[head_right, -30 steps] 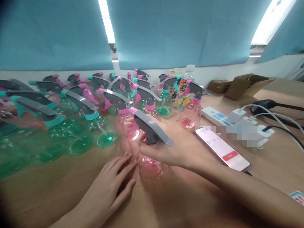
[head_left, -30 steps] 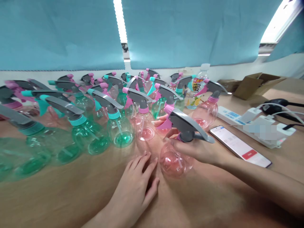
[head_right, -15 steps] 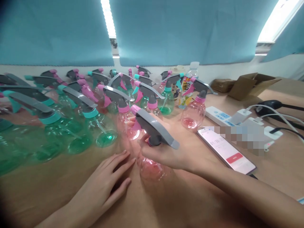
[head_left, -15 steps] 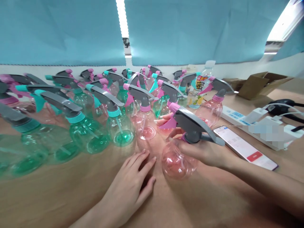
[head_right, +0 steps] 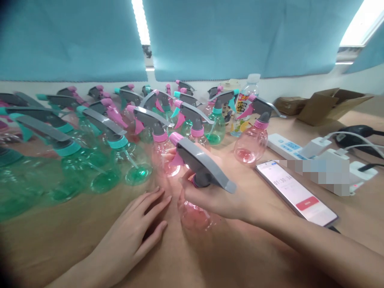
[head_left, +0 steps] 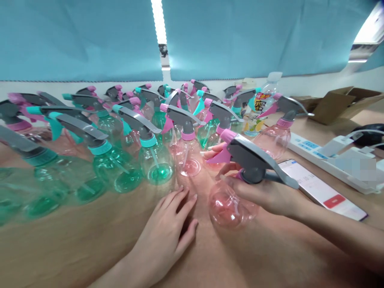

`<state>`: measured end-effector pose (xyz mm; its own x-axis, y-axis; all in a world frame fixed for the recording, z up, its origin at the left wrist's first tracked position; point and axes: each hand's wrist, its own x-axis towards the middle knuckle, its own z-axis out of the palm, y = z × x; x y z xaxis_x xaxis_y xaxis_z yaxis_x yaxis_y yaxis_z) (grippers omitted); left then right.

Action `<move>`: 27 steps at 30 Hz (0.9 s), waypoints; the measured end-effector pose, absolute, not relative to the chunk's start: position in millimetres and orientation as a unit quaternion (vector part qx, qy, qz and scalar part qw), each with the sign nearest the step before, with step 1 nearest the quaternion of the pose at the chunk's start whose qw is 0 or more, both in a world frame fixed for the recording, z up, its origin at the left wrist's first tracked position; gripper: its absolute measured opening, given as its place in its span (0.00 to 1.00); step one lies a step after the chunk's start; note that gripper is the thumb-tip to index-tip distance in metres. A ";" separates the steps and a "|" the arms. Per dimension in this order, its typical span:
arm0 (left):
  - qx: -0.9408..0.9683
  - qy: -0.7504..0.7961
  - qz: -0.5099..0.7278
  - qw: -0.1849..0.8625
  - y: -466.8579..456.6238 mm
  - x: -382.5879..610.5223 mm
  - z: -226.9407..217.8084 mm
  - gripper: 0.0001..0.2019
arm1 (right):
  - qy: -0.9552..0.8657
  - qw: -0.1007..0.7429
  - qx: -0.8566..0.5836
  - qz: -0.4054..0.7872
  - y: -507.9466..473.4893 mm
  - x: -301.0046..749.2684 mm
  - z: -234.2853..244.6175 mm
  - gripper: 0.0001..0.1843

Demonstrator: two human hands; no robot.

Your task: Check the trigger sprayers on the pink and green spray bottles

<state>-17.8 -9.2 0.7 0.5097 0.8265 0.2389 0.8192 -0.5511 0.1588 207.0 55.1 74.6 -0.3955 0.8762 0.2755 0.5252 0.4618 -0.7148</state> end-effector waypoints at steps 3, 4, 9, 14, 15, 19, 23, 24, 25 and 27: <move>0.868 0.474 0.147 0.012 -8.9 -17.9 0.8 0.19 | -0.787 0.332 -0.439 0.278 54.6 206.2 75.8 0.13; 0.868 0.474 0.149 0.011 -8.8 -17.9 0.7 0.19 | -0.788 0.335 -0.437 0.276 54.4 206.5 75.4 0.14; 0.867 0.475 0.152 0.018 -8.8 -17.4 1.0 0.20 | -0.789 0.326 -0.454 0.254 55.4 210.7 70.3 0.11; 0.866 0.474 0.159 0.017 -9.1 -17.1 1.0 0.20 | -0.805 0.284 -0.449 0.264 59.0 214.0 68.3 0.05; 0.865 0.474 0.162 0.017 -9.3 -17.3 0.8 0.20 | -0.809 0.279 -0.441 0.270 59.5 214.5 68.4 0.06; 0.865 0.476 0.160 0.021 -9.6 -18.0 0.3 0.20 | -0.814 0.263 -0.435 0.281 60.3 217.7 67.4 0.06; 0.866 0.477 0.148 0.021 -9.6 -17.5 1.3 0.20 | -0.808 0.259 -0.447 0.285 60.1 220.1 65.7 0.06; 0.866 0.478 0.147 0.022 -9.5 -17.3 1.6 0.20 | -0.809 0.257 -0.445 0.283 60.1 220.1 65.8 0.05; 0.866 0.478 0.148 0.021 -9.4 -17.1 1.8 0.20 | -0.811 0.258 -0.445 0.279 60.1 219.9 66.0 0.05; 0.865 0.478 0.153 0.021 -9.1 -16.9 2.1 0.20 | -0.813 0.270 -0.446 0.258 59.9 219.1 67.1 0.10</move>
